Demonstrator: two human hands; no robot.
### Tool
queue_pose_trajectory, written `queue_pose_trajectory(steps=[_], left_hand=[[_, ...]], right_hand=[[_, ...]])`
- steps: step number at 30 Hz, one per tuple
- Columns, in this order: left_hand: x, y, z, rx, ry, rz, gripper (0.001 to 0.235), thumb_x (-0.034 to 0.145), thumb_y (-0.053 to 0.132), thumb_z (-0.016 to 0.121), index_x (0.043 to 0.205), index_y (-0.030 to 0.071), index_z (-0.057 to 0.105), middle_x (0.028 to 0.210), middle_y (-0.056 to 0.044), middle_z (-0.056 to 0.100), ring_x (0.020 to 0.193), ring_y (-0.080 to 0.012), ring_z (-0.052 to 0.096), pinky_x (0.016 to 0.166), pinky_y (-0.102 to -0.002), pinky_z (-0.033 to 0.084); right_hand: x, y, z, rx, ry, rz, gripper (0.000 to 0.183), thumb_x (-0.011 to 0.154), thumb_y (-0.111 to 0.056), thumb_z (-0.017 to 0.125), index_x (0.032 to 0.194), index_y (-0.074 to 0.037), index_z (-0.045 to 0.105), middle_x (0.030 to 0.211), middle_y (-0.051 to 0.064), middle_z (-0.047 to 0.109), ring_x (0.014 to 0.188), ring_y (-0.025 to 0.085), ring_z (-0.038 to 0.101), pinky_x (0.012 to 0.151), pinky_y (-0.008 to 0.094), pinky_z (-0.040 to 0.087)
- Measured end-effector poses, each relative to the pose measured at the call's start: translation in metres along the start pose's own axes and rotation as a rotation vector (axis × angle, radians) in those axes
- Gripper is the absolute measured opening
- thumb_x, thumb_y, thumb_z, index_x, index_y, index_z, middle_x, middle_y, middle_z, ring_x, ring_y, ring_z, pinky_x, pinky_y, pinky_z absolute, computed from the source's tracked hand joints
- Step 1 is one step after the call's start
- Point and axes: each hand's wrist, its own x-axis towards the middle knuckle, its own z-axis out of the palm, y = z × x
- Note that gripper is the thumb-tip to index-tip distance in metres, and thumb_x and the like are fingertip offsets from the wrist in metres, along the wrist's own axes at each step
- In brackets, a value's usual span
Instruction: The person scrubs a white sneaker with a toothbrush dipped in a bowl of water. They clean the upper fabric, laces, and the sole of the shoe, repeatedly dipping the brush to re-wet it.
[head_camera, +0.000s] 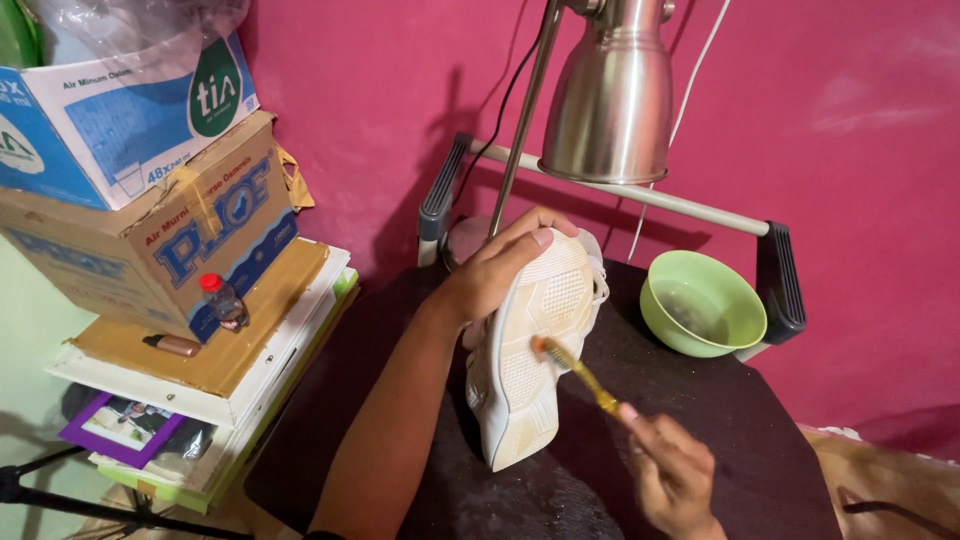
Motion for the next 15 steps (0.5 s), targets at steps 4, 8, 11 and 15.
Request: queue_pose_trajectory(steps=[4,8,11,15], left_hand=[[0.000,0.002,-0.003,0.077,0.066,-0.009,0.030,0.109,0.029,0.041,0.123,0.008,0.056,0.105,-0.011,0.063,0.098,-0.0203,0.062,0.087,-0.033,0.051],[0.000,0.003,-0.003,0.066,0.059,-0.010,0.030,0.109,0.029,0.040,0.123,0.008,0.056,0.107,-0.012,0.063,0.100,-0.0217,0.062,0.087,-0.033,0.051],[-0.002,0.009,0.001,0.090,0.081,-0.036,0.030,0.108,0.029,0.041,0.122,0.009,0.057,0.107,-0.012,0.064,0.099,-0.0213,0.062,0.086,-0.033,0.051],[-0.004,0.013,0.003,0.204,0.125,-0.066,0.031,0.105,0.032,0.040,0.120,0.013,0.059,0.112,-0.009,0.063,0.103,-0.0209,0.060,0.090,-0.032,0.047]], right_hand=[[0.006,0.000,-0.010,0.034,0.030,0.162,0.035,0.098,-0.003,0.055,0.132,0.001,0.063,0.069,0.000,0.042,0.057,0.010,0.038,0.056,0.026,0.030],[-0.002,0.011,-0.010,0.065,0.014,0.299,0.035,0.096,-0.005,0.054,0.128,0.000,0.068,0.106,0.011,0.078,0.070,0.011,0.066,0.069,0.024,0.051],[-0.007,0.019,-0.009,0.190,0.060,0.377,0.033,0.097,-0.004,0.055,0.126,0.004,0.069,0.128,0.018,0.073,0.116,0.025,0.074,0.102,0.031,0.058],[-0.008,0.035,-0.019,0.140,0.081,0.498,0.034,0.099,-0.013,0.055,0.125,0.000,0.071,0.128,0.015,0.074,0.119,0.021,0.071,0.105,0.030,0.052]])
